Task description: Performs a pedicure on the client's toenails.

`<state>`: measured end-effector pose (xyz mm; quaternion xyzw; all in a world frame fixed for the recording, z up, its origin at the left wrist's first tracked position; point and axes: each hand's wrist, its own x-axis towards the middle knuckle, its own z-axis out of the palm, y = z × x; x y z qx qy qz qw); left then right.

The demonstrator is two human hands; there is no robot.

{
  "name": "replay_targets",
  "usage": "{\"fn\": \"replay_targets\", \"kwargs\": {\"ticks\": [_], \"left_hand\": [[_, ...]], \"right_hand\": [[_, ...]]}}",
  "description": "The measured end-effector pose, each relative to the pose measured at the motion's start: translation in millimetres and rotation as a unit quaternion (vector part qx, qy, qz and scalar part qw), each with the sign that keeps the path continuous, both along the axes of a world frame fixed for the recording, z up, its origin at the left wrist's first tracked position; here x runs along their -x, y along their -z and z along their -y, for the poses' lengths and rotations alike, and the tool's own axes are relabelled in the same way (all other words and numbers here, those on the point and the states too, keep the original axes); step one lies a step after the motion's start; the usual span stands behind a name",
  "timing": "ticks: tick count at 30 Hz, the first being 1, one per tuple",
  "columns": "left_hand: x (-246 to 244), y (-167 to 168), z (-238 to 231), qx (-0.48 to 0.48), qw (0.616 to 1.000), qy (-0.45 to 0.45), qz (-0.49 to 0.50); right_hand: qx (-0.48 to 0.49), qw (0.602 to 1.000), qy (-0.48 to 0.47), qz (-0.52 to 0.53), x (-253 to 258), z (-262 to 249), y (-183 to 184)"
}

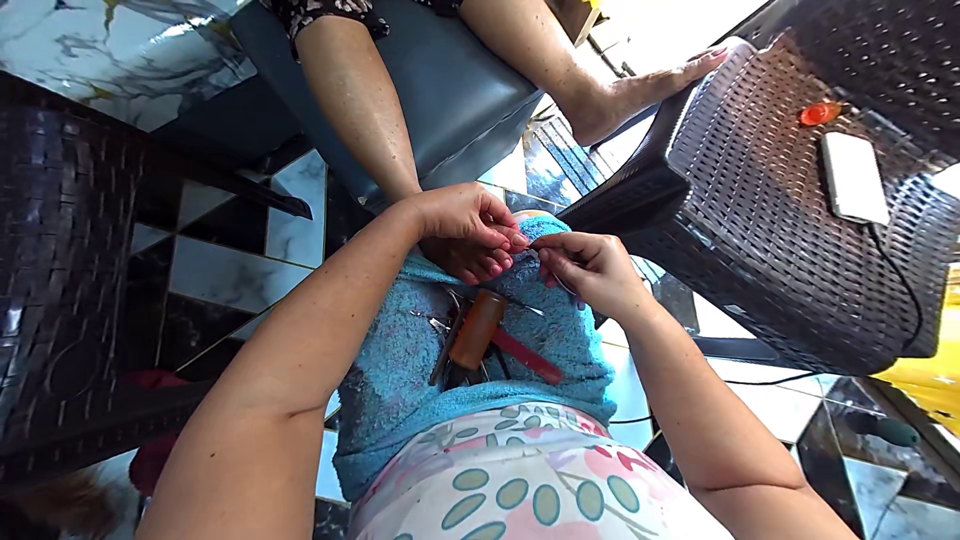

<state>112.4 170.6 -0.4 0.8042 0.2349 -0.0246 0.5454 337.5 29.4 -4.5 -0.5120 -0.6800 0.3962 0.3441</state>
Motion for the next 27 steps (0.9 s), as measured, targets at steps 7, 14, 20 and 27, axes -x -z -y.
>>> {"fn": "replay_targets", "kwargs": {"ticks": [7, 14, 20, 27], "left_hand": [[0, -1, 0, 0.021, 1.000, -0.007, 0.002], [0, -1, 0, 0.022, 1.000, -0.006, -0.003], [0, -1, 0, 0.019, 1.000, -0.005, -0.002], [-1, -2, 1, 0.020, 1.000, -0.016, -0.007]], "right_hand": [[-0.002, 1.000, -0.010, -0.013, 3, -2, -3], [-0.035, 0.999, 0.000, 0.037, 5, -4, -1], [-0.017, 1.000, 0.002, 0.024, 7, -1, -6], [-0.050, 0.996, 0.028, 0.071, 13, -1, -3]]}}
